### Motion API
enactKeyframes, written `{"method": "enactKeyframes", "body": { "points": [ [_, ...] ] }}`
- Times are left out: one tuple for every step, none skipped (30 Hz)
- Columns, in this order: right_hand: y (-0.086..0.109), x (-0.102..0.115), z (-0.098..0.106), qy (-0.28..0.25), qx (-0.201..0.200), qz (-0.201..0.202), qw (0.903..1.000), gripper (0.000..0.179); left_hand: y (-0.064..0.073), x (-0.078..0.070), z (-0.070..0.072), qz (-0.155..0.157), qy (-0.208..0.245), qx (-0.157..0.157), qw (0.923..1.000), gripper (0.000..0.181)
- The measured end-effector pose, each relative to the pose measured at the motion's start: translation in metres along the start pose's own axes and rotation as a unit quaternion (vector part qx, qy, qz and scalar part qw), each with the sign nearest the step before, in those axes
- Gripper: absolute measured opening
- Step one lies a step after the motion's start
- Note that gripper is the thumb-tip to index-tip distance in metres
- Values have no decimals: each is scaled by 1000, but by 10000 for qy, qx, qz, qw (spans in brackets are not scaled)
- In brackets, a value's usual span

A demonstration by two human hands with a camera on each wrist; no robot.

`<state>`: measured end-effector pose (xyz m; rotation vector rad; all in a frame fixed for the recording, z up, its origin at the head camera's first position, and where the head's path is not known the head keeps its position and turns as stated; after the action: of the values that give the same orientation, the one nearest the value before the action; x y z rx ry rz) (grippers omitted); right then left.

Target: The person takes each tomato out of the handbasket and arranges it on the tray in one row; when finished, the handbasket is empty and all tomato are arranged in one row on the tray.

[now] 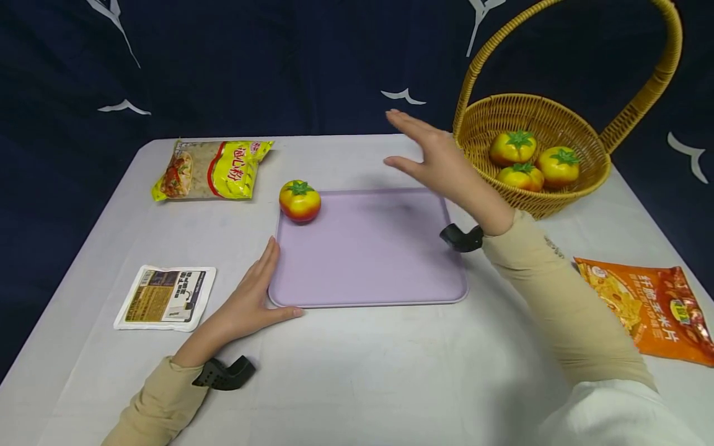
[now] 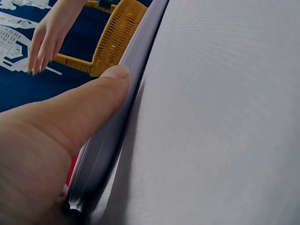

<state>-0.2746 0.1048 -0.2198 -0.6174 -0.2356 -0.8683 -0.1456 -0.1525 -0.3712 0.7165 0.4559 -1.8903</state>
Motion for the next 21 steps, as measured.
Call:
{"method": "enactKeyframes", "body": {
  "points": [
    [4, -6, 11, 31, -115, -69, 9999, 63, 0, 0, 0, -1, -5, 3, 10000, 115],
    [9, -13, 22, 56, -170, -228, 9996, 62, 0, 0, 0, 0, -9, 2, 10000, 115],
    [14, -20, 33, 115, -224, -398, 9989, 61, 0, 0, 0, 1, -11, 7, 10000, 115],
    [20, -29, 43, 138, -251, -592, 9978, 61, 0, 0, 0, 0, -12, 9, 10000, 115],
    [27, -38, 52, 151, -251, -829, 9961, 61, 0, 0, 1, 0, -15, 11, 10000, 115],
    [33, -48, 61, 135, -253, -1058, 9940, 61, 0, 0, 1, 5, -19, 14, 10000, 115],
    [40, -58, 69, 81, -234, -1318, 9910, 62, 0, 0, 1, 8, -25, 13, 10000, 115],
    [47, -69, 77, 2, -213, -1602, 9868, 62, 0, 0, 1, 7, -32, 11, 10000, 115],
    [55, -80, 83, -72, -217, -1860, 9823, 62, 0, -1, 1, 9, -37, 17, 10000, 115],
    [63, -91, 89, -183, -234, -2057, 9782, 62, 0, -1, 1, 14, -39, 23, 10000, 115],
    [70, -101, 94, -293, -227, -2274, 9731, 62, 0, -1, 1, 25, -36, 29, 10000, 115],
    [78, -111, 98, -414, -231, -2442, 9686, 62, 0, -1, 1, 33, -35, 35, 10000, 115],
    [85, -120, 102, -498, -232, -2597, 9641, 62, 0, -1, 1, 37, -35, 40, 10000, 115],
    [92, -127, 105, -577, -229, -2724, 9602, 62, 0, -1, 1, 46, -29, 47, 10000, 115],
    [99, -135, 106, -626, -195, -2856, 9561, 62, 0, -1, 1, 52, -24, 54, 10000, 115],
    [105, -142, 107, -679, -154, -2946, 9531, 63, 1, -1, 1, 59, -16, 56, 10000, 115],
    [110, -148, 107, -719, -104, -3055, 9494, 63, 1, -1, 1, 61, -17, 55, 10000, 115],
    [115, -154, 107, -752, -55, -3130, 9467, 63, 1, 0, 1, 57, -18, 52, 10000, 115],
    [119, -160, 105, -775, 19, -3236, 9430, 64, 1, 0, 1, 57, -19, 50, 10000, 115],
    [123, -164, 104, -804, 96, -3309, 9402, 64, 1, -1, 0, 56, -13, 49, 10000, 115],
    [126, -168, 102, -825, 177, -3374, 9376, 66, 1, 0, 0, 50, -11, 45, 10000, 115]
  ]
}}
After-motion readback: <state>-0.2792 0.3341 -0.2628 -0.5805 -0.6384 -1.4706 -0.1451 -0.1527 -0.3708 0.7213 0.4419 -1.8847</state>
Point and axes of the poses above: each hand's wrist, its own y-axis away from the middle knuckle, its own z-axis out of the back of the hand, x = y × z, the point moved 8 cm from there along -y, towards the middle knuckle, and after that the axes turned 1 degree about -y, right-handed, at the moved point
